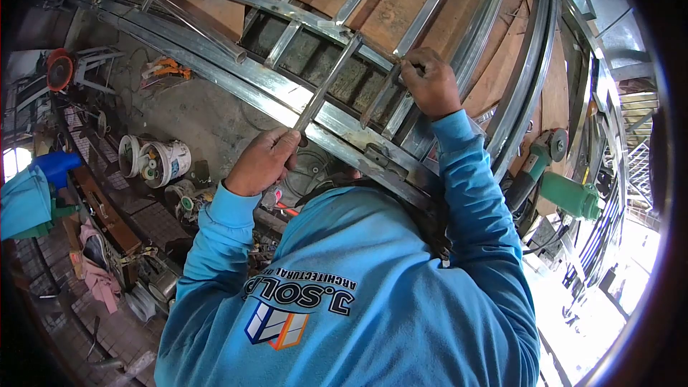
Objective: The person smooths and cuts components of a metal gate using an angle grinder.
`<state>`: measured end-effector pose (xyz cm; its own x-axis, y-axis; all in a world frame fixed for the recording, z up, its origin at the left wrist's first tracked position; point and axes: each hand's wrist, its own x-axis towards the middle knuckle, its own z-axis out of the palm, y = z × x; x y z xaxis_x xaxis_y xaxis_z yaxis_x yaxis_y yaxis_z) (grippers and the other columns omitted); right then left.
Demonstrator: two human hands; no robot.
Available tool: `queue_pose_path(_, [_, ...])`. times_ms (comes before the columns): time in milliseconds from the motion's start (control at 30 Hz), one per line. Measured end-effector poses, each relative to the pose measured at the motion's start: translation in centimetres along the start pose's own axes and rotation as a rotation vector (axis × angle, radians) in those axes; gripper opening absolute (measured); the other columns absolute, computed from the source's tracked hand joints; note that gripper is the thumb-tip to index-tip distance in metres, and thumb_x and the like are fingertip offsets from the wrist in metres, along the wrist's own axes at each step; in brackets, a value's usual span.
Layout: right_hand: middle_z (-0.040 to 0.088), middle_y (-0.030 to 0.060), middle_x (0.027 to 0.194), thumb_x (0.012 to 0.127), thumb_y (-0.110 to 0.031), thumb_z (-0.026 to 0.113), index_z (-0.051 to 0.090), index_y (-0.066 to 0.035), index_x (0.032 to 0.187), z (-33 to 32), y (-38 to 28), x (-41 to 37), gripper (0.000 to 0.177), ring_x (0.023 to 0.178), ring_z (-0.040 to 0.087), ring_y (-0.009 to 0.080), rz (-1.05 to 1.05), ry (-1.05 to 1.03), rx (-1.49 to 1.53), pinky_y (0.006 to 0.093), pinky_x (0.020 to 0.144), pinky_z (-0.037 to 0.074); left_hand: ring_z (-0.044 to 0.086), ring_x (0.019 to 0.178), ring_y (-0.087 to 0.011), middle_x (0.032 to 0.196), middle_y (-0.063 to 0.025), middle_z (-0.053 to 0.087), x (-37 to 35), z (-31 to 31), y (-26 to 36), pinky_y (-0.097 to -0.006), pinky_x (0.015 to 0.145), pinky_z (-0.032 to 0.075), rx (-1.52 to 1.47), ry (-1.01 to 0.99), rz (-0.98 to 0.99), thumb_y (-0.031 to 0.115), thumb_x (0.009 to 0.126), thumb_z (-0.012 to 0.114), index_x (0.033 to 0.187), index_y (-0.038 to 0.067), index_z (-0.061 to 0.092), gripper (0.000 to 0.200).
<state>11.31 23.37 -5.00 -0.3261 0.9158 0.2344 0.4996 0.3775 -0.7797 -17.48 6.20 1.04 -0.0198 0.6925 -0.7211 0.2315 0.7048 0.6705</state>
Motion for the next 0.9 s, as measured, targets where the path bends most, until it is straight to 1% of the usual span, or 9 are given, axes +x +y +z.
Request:
queue_pose_path(133, [0.072,0.0191,0.099,0.085,-0.017,0.068,0.074,0.000,0.094,-0.06,0.05,0.05,0.020,0.096,0.067,0.0365,-0.018,-0.011,-0.009,0.0433,0.086,0.053,0.049,0.053,-0.0062,0.073,0.0004,0.058,0.13,-0.07,-0.21,-0.0238,0.046,0.037,-0.011,-0.004,-0.014,0.040,0.106,0.052,0.103,0.007,0.063,0.035])
queue_pose_path(233, [0.072,0.0192,0.098,0.085,-0.017,0.068,0.074,-0.001,0.095,-0.10,-0.11,0.01,0.020,0.096,0.067,0.0367,0.003,-0.019,-0.030,0.0426,0.086,0.053,0.052,0.053,-0.0083,0.069,-0.0013,0.057,-0.27,0.13,0.55,-0.0266,0.049,0.043,0.005,0.019,-0.014,0.041,0.106,0.050,0.089,0.004,0.061,0.043])
queue_pose_path(333, [0.071,0.0196,0.099,0.085,-0.018,0.067,0.074,-0.001,0.096,-0.06,-0.10,0.02,0.021,0.096,0.068,0.0374,0.031,-0.017,-0.034,0.0420,0.086,0.054,0.052,0.053,-0.0083,0.069,-0.0013,0.057,-0.14,0.07,0.34,-0.0266,0.049,0.042,0.004,0.014,-0.008,0.040,0.107,0.050,0.087,0.005,0.061,0.042])
queue_pose_path(533, [0.071,0.0207,0.099,0.088,-0.020,0.067,0.074,0.000,0.096,-0.06,0.07,0.10,0.023,0.096,0.068,0.0371,0.055,-0.029,-0.028,0.0417,0.086,0.054,0.052,0.053,-0.0083,0.069,-0.0010,0.056,-0.15,0.04,0.40,-0.0270,0.048,0.042,-0.028,0.004,-0.032,0.041,0.107,0.050,0.089,0.004,0.060,0.042])
queue_pose_path(633, [0.071,0.0209,0.098,0.088,-0.021,0.067,0.074,0.001,0.096,-0.10,-0.01,0.10,0.024,0.095,0.068,0.0368,0.030,-0.019,-0.048,0.0420,0.085,0.054,0.050,0.056,-0.0067,0.074,0.0008,0.057,-0.22,-0.14,0.52,-0.0245,0.050,0.039,-0.016,-0.021,-0.066,0.041,0.106,0.052,0.098,0.009,0.059,0.034])
queue_pose_path(733, [0.071,0.0208,0.098,0.088,-0.020,0.067,0.074,0.001,0.096,-0.03,0.03,0.12,0.024,0.094,0.069,0.0367,0.035,-0.018,-0.035,0.0425,0.085,0.054,0.052,0.053,-0.0085,0.069,-0.0015,0.056,-0.26,0.10,0.62,-0.0272,0.048,0.042,-0.028,0.013,-0.026,0.041,0.107,0.050,0.091,0.003,0.061,0.042])
queue_pose_path(900, [0.071,0.0210,0.097,0.088,-0.021,0.066,0.074,0.000,0.096,0.11,0.14,0.10,0.024,0.093,0.068,0.0375,0.047,-0.004,-0.040,0.0427,0.084,0.054,0.052,0.053,-0.0088,0.070,-0.0018,0.057,0.00,-0.10,0.00,-0.0273,0.049,0.043,-0.024,-0.001,-0.015,0.041,0.107,0.050,0.091,0.003,0.061,0.042])
